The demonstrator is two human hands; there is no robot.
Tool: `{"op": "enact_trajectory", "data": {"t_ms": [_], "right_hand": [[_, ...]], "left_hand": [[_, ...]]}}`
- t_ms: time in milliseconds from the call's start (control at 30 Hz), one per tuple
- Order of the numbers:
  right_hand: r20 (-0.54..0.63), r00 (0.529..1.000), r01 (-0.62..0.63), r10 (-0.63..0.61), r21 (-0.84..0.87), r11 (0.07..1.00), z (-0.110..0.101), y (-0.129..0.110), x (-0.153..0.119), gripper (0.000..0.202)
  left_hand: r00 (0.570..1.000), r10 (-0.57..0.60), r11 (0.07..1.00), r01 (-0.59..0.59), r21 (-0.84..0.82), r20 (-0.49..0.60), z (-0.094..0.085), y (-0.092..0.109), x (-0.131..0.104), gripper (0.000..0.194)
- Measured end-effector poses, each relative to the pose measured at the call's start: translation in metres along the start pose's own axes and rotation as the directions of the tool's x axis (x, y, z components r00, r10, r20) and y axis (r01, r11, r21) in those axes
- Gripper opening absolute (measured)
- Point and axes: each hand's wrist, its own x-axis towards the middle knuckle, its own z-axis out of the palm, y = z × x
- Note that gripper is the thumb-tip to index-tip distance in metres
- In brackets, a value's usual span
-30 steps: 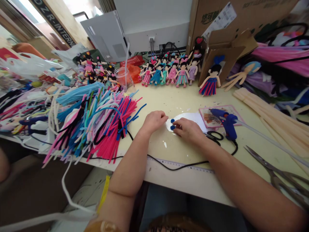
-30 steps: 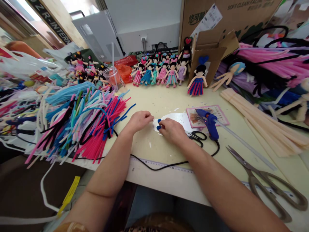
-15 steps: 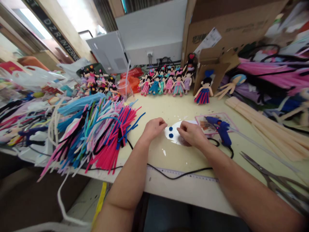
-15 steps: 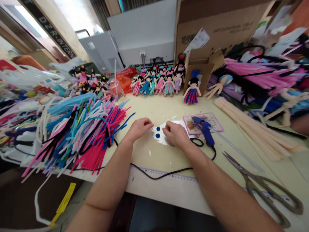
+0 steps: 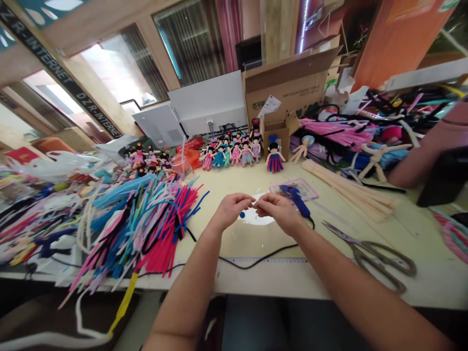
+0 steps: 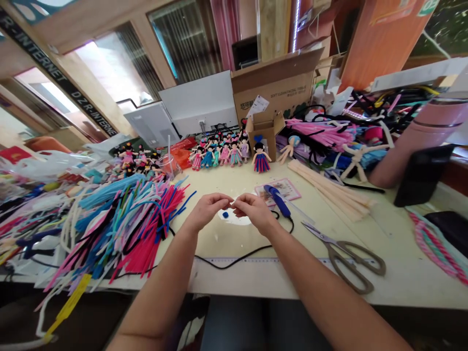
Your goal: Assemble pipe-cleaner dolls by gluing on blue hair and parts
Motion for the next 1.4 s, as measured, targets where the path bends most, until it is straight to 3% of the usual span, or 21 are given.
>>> {"op": "enact_trajectory", "data": {"t_ms": [233,367,467,533,667,767,867,967,1167,1400], "right_hand": [[-0.08,0.993,0.093,-0.088,0.053,0.994,-0.004,-0.005,-0.035,0.031],[-0.064,0.961,0.257,-0.271,-0.163,0.952,-0.008,-0.011,-0.056,0.027],[0.044,0.864,0.469,-0.501,-0.431,0.771,-0.014,-0.017,-0.077,0.021],[0.126,0.807,0.546,-0.578,-0.534,0.646,-0.016,-0.022,-0.092,0.021],[0.236,0.754,0.6,-0.613,-0.625,0.499,-0.016,-0.029,-0.118,0.024],[0.313,0.709,0.626,-0.631,-0.692,0.361,-0.013,-0.033,-0.131,0.027],[0.387,0.675,0.626,-0.629,-0.752,0.209,-0.01,-0.037,-0.14,0.028],[0.431,0.648,0.625,-0.628,-0.772,0.116,-0.009,-0.039,-0.144,0.029],[0.415,0.551,0.692,-0.724,-0.712,0.118,-0.007,-0.038,-0.139,0.028],[0.371,0.537,0.723,-0.758,-0.666,0.186,-0.004,-0.035,-0.131,0.029]], "left_hand": [[0.993,0.108,0.965,-0.095,0.243,-0.038,0.02,0.047,-0.034,0.023],[0.994,0.086,0.966,-0.065,0.25,-0.073,0.027,0.061,-0.045,0.022],[0.999,0.034,0.995,-0.033,0.097,-0.001,0.03,0.064,-0.053,0.023],[0.997,0.009,0.999,-0.006,-0.034,0.08,0.031,0.063,-0.059,0.024],[0.978,0.008,0.972,0.042,-0.232,0.209,0.034,0.057,-0.071,0.023],[0.964,0.005,0.955,0.074,-0.288,0.265,0.035,0.055,-0.08,0.022],[0.959,-0.004,0.952,0.09,-0.293,0.282,0.034,0.058,-0.09,0.025],[0.966,-0.004,0.944,0.089,-0.317,0.26,0.032,0.062,-0.098,0.029],[0.989,0.056,0.914,0.004,-0.406,0.138,0.031,0.068,-0.105,0.03],[0.992,0.11,0.882,-0.067,-0.466,0.065,0.032,0.067,-0.102,0.026]]}}
